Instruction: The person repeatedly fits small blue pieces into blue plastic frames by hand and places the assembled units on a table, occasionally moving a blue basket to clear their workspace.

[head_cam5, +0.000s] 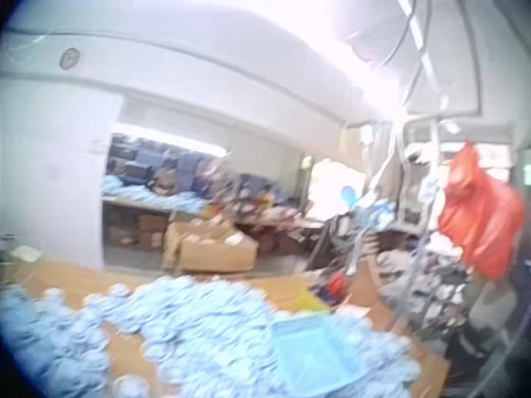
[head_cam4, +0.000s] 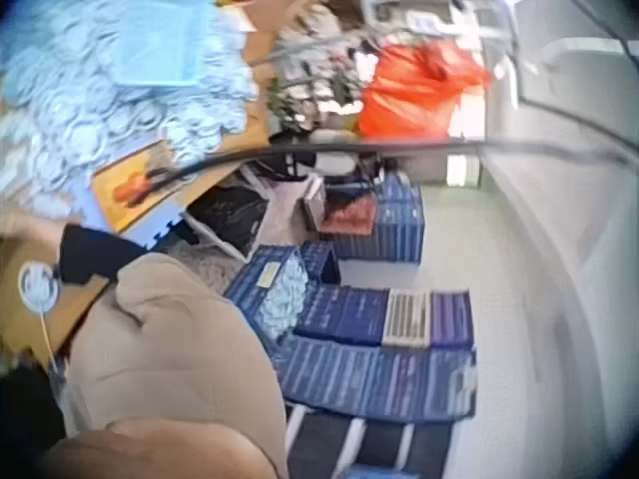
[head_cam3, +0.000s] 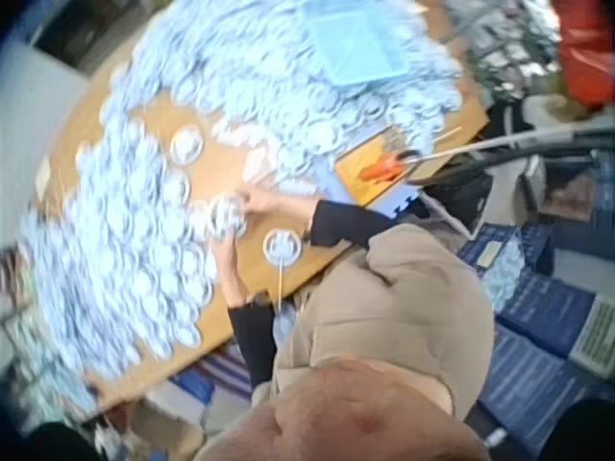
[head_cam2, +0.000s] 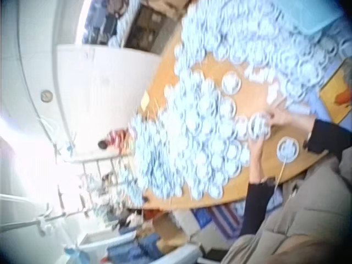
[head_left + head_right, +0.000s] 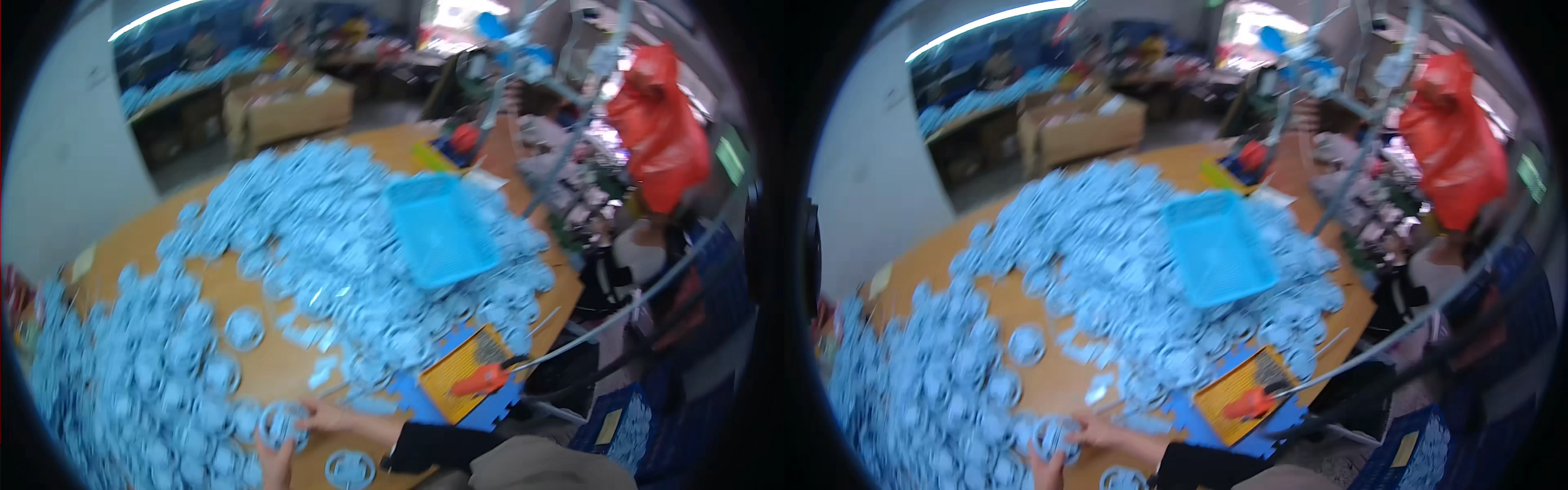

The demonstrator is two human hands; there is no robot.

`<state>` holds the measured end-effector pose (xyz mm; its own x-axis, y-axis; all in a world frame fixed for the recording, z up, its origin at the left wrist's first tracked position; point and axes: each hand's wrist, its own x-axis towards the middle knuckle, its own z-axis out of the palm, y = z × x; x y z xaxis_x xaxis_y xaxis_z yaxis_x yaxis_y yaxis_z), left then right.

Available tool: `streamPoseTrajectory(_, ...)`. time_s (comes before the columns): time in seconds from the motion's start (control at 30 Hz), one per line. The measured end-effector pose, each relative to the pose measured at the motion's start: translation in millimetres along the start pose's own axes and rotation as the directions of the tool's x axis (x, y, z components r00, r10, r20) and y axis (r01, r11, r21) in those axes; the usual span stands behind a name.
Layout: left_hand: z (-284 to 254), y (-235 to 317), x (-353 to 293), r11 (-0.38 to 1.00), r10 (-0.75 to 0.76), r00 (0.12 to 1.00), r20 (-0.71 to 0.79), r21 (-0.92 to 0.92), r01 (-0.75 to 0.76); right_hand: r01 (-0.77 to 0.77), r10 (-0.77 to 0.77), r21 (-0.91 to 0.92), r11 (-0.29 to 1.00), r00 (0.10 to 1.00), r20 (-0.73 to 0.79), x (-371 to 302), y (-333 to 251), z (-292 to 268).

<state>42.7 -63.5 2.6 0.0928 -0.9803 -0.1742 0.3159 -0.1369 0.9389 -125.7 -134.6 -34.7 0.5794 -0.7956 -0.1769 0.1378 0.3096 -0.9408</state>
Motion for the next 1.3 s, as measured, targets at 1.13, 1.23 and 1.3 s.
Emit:
streamPoseTrajectory(1.13,-79.6,158.9,161.5,0.108,0.632,0.771,-0.079,0.994,0.014,-0.393,-0.4,-0.917,-0.068,0.853,-0.335,109.5,-127.5,-159.3)
streamPoseTrajectory(1.23,-26.9,119.1,120.8,0.202,0.385,0.871,0.306,0.893,-0.403,0.119,-0.419,-0.993,0.014,0.902,0.102,100.5,-118.6,-113.8)
streamPoseTrajectory(1.3,19.3,99.1,103.3,0.368,0.285,0.894,0.345,0.822,-0.435,0.43,-0.339,-0.9,0.068,0.858,0.385,82.0,-102.0,-65.1)
